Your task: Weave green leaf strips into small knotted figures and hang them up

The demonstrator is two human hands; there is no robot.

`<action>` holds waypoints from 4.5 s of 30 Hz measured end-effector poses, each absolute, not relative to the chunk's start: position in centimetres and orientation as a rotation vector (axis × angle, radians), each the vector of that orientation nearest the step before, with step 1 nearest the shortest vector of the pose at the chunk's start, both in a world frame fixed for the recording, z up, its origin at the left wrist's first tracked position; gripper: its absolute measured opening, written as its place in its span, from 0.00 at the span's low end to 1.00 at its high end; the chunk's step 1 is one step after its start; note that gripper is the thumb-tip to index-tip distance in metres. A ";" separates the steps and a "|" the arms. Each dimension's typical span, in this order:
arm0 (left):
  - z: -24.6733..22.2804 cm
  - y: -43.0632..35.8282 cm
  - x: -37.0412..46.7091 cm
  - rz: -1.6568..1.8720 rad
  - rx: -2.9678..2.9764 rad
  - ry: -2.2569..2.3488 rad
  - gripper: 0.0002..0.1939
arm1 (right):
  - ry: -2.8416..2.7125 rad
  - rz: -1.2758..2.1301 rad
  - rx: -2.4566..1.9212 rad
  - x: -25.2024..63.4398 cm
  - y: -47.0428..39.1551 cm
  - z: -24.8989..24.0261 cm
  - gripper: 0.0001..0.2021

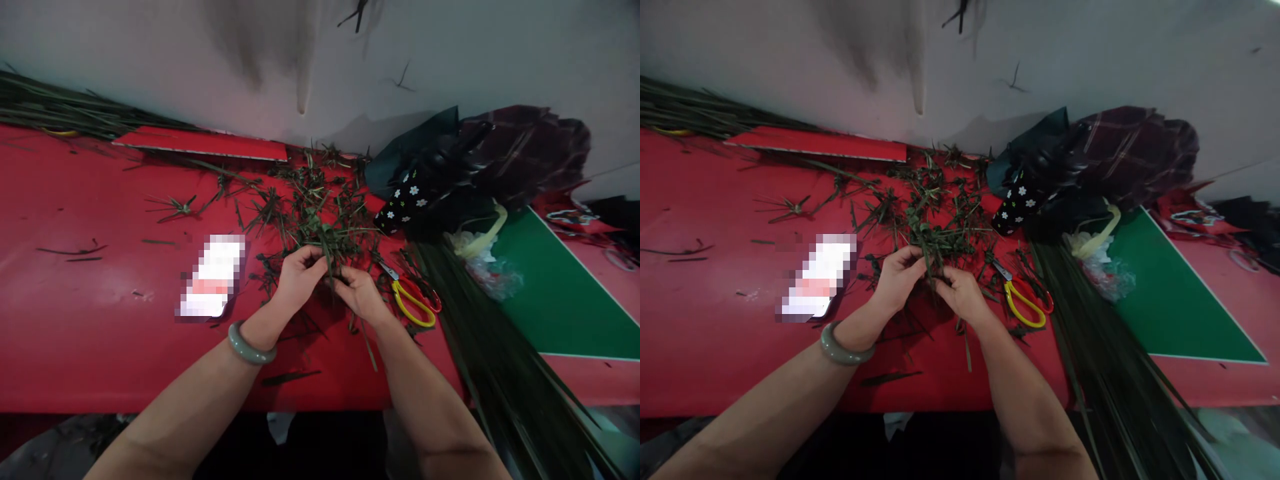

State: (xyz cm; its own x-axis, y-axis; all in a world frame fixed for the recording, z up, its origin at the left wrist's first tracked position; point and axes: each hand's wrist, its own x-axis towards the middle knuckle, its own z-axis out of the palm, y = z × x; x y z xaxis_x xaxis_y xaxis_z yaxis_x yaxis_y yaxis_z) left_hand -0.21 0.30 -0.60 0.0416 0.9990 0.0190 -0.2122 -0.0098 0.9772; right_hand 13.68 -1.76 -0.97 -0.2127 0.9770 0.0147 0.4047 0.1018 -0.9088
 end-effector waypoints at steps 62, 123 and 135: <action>1.3 0.0 -1.2 1.088 1.399 1.251 0.08 | -1.448 0.901 -1.379 14.4 -1.5 -0.5 0.16; 3.3 -0.2 -3.9 1.211 1.351 1.107 0.08 | -1.634 0.418 -1.470 17.2 0.6 -1.2 0.17; 3.5 0.8 -6.8 1.674 1.329 1.304 0.08 | -2.631 0.154 -1.593 12.8 5.2 1.6 0.28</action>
State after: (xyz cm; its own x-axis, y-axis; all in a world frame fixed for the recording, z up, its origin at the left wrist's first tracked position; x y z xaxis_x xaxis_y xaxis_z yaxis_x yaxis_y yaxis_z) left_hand -6.84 0.76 3.48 -0.2953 0.8966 0.3302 0.1009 -0.3144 0.9439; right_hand 12.79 5.16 1.58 -0.4637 0.8860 0.0013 0.8798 0.4606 -0.1171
